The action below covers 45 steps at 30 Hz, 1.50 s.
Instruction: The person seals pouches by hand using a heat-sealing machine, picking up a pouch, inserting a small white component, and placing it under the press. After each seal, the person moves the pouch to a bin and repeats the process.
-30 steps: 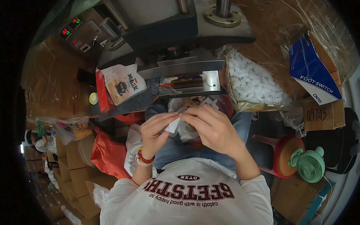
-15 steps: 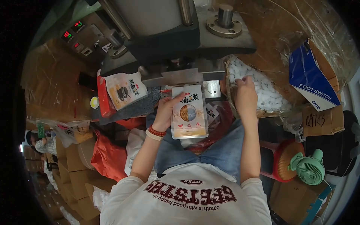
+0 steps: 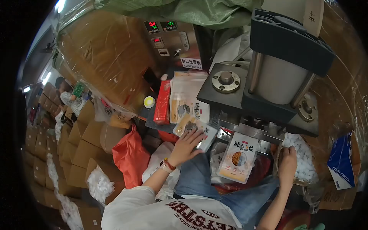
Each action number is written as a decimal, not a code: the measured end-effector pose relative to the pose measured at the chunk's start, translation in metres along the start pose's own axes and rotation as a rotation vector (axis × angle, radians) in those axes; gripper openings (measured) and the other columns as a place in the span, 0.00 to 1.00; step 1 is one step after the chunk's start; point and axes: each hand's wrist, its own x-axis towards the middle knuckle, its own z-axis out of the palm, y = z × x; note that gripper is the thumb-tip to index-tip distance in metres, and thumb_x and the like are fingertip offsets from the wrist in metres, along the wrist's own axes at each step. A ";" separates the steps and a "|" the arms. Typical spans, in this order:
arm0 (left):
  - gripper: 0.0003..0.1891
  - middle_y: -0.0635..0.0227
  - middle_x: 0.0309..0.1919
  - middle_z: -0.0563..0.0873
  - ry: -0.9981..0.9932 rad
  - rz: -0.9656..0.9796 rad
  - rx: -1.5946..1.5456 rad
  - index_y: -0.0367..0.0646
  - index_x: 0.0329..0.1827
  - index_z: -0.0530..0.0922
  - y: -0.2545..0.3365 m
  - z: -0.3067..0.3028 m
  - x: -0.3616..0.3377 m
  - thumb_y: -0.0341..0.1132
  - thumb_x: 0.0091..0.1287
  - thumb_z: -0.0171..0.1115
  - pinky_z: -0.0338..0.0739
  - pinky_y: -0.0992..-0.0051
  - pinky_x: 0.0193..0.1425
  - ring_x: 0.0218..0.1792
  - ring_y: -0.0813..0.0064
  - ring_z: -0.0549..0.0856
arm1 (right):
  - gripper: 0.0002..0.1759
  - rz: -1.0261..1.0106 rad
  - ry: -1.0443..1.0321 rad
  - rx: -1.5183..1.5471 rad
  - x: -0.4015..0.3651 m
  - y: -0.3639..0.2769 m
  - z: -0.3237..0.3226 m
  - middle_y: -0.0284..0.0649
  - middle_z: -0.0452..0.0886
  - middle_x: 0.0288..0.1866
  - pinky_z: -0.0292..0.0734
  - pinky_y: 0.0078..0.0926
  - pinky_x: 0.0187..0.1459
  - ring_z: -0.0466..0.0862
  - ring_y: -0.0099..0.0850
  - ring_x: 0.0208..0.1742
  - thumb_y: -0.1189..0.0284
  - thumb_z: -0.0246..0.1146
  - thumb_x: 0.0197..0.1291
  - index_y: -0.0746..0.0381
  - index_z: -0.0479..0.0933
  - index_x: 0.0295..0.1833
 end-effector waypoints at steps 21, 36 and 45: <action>0.22 0.66 0.42 0.89 0.449 0.035 -0.345 0.43 0.42 0.86 0.100 -0.054 0.013 0.18 0.44 0.55 0.80 0.68 0.54 0.49 0.62 0.87 | 0.22 -0.592 0.220 0.604 -0.046 -0.136 -0.046 0.45 0.83 0.45 0.77 0.28 0.39 0.81 0.39 0.39 0.85 0.66 0.50 0.66 0.79 0.54; 0.14 0.63 0.39 0.88 -0.329 -0.669 -1.763 0.31 0.46 0.82 0.109 0.021 0.073 0.35 0.67 0.67 0.83 0.77 0.42 0.36 0.78 0.87 | 0.15 0.032 0.372 0.398 -0.011 -0.041 -0.048 0.47 0.82 0.50 0.76 0.33 0.51 0.81 0.43 0.50 0.74 0.65 0.60 0.66 0.78 0.51; 0.14 0.68 0.38 0.87 -0.443 -0.599 -1.417 0.34 0.45 0.83 0.084 0.007 0.089 0.38 0.68 0.65 0.80 0.81 0.40 0.36 0.81 0.86 | 0.15 0.135 0.129 0.050 -0.005 -0.002 0.006 0.49 0.76 0.46 0.76 0.43 0.47 0.79 0.50 0.46 0.78 0.61 0.58 0.65 0.78 0.52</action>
